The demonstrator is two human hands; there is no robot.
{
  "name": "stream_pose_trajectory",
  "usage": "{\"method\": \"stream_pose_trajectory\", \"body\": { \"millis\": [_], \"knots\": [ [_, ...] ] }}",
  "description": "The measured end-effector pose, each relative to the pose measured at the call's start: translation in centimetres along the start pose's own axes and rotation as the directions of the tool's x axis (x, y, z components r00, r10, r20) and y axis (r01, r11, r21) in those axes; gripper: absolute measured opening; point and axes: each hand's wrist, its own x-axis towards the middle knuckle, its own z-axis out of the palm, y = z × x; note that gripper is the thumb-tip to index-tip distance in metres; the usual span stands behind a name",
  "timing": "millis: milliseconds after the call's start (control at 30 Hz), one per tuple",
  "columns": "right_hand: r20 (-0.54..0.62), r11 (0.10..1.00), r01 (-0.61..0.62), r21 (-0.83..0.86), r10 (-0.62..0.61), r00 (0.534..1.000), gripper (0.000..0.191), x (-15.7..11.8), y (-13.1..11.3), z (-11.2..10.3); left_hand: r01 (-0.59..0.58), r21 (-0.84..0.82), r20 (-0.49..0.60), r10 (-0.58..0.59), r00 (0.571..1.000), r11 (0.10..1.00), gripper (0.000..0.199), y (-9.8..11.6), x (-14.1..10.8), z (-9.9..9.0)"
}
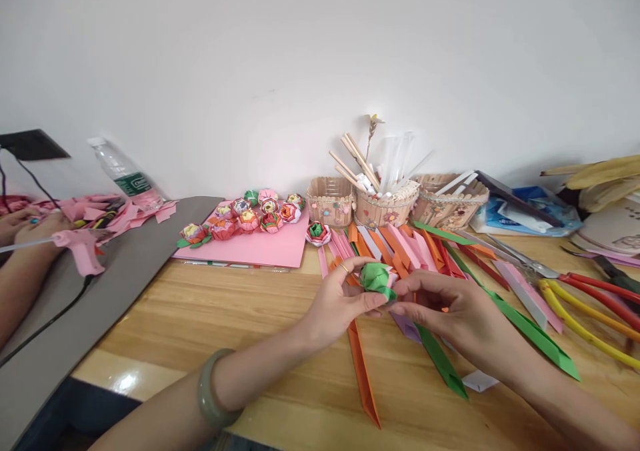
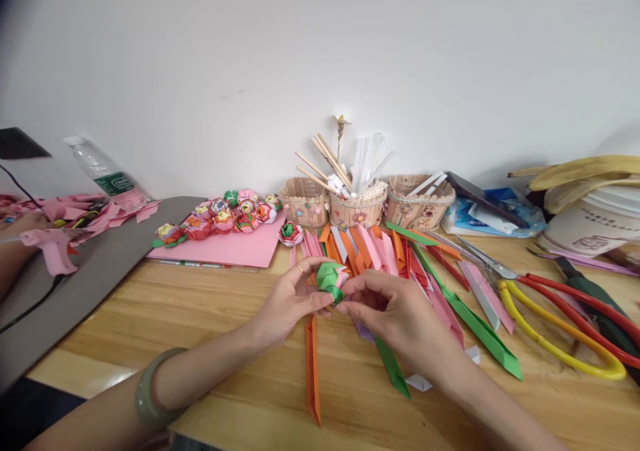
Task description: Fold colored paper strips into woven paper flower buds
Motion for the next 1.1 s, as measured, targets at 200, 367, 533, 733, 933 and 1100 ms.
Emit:
{"method": "stream_pose_trajectory", "body": {
  "millis": [200, 367, 533, 733, 933, 1100],
  "knots": [
    [0.044, 0.999, -0.006, 0.037, 0.004, 0.999, 0.029, -0.01, -0.1, -0.15, 0.031, -0.011, 0.019, -0.031, 0.999, 0.999, 0.045, 0.34, -0.15, 0.21],
    [0.045, 0.999, -0.009, 0.036, 0.008, 0.999, 0.029, -0.16, -0.45, -0.26, 0.033, -0.018, 0.002, -0.033, 0.999, 0.999, 0.048, 0.33, -0.08, 0.1],
    [0.025, 1.0, 0.005, -0.018, -0.004, 1.0, 0.028, -0.06, 0.01, -0.16, 0.02, 0.042, 0.014, -0.02, 1.0, 0.999, 0.051, 0.11, -0.03, -0.02],
    [-0.004, 0.998, 0.039, -0.04, -0.039, 0.999, 0.026, -0.11, 0.41, 0.01, 0.0, 0.045, 0.043, -0.002, 0.999, 0.999, 0.054, -0.22, 0.05, -0.24],
    [0.058, 1.0, -0.022, 0.015, 0.021, 0.998, 0.028, -0.27, -0.02, -0.46, -0.018, 0.013, -0.006, 0.018, 1.0, 1.0, 0.05, -0.07, 0.04, -0.05],
    [0.102, 0.99, -0.09, 0.111, 0.079, 0.992, 0.027, -0.12, -0.21, -0.31, -0.028, 0.052, -0.017, 0.029, 0.999, 0.998, 0.051, 0.18, -0.15, 0.03]
  ]
}}
